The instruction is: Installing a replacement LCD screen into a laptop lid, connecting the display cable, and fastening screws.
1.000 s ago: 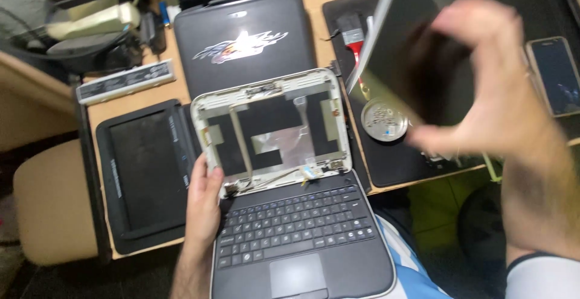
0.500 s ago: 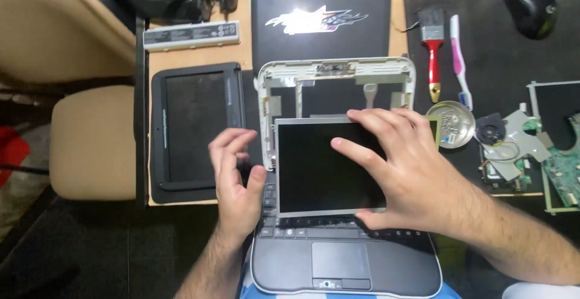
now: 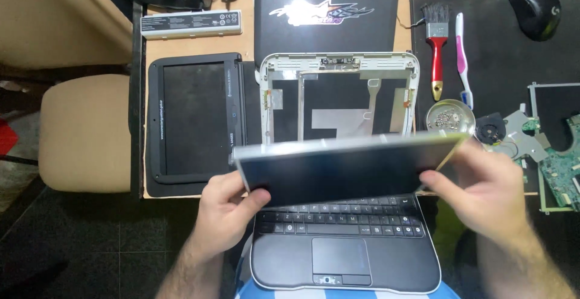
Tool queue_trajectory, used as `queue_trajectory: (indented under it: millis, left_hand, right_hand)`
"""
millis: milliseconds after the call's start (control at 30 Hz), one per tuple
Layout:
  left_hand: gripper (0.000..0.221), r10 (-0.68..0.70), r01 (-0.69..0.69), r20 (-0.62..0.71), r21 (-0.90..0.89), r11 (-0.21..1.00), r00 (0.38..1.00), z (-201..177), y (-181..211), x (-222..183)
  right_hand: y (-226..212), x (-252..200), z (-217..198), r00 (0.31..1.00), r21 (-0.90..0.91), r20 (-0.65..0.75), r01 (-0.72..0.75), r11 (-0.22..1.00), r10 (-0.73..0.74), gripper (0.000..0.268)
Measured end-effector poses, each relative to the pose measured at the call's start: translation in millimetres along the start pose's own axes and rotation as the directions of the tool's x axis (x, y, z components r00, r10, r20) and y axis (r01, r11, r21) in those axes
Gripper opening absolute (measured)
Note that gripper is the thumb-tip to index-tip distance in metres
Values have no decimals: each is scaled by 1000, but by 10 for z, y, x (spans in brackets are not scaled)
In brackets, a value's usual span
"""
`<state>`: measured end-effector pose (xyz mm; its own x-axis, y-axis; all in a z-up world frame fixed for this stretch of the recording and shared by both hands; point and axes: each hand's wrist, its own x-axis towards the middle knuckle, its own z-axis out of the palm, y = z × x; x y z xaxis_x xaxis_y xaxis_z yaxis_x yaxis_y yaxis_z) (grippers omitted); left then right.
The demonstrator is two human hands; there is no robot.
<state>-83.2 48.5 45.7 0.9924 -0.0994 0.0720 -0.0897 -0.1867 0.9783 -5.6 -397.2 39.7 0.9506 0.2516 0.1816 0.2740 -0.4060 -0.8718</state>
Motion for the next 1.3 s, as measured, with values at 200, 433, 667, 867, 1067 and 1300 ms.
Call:
queue_trajectory:
  millis: [200, 433, 667, 867, 1067, 1300]
  left_hand:
    - [18, 438, -547, 340, 370, 751, 832, -181, 480, 11]
    - [43, 340, -477, 364, 405, 780, 867, -283, 174, -29]
    - [84, 13, -290, 583, 384, 877, 812, -112, 563, 267]
    - [145, -477, -133, 779, 567, 813, 407, 239, 846, 651]
    - [140, -529, -84, 712, 628, 774, 462, 376, 689, 639]
    - [140, -538, -41, 675, 642, 766, 504, 425, 603, 614]
  right_hand:
    - [-290, -217, -83, 834, -73, 118, 549, 833, -539, 14]
    - [-247, -381, -136, 714, -175, 220, 699, 694, -664, 25]
    - [9, -536, -126, 670, -167, 351, 732, 661, -654, 52]
    - [10, -545, -101, 683, -138, 391, 706, 695, -616, 52]
    - [-80, -279, -197, 762, 2, 445, 524, 852, -470, 23]
    - [-100, 365, -149, 764, 26, 586, 315, 949, -270, 29]
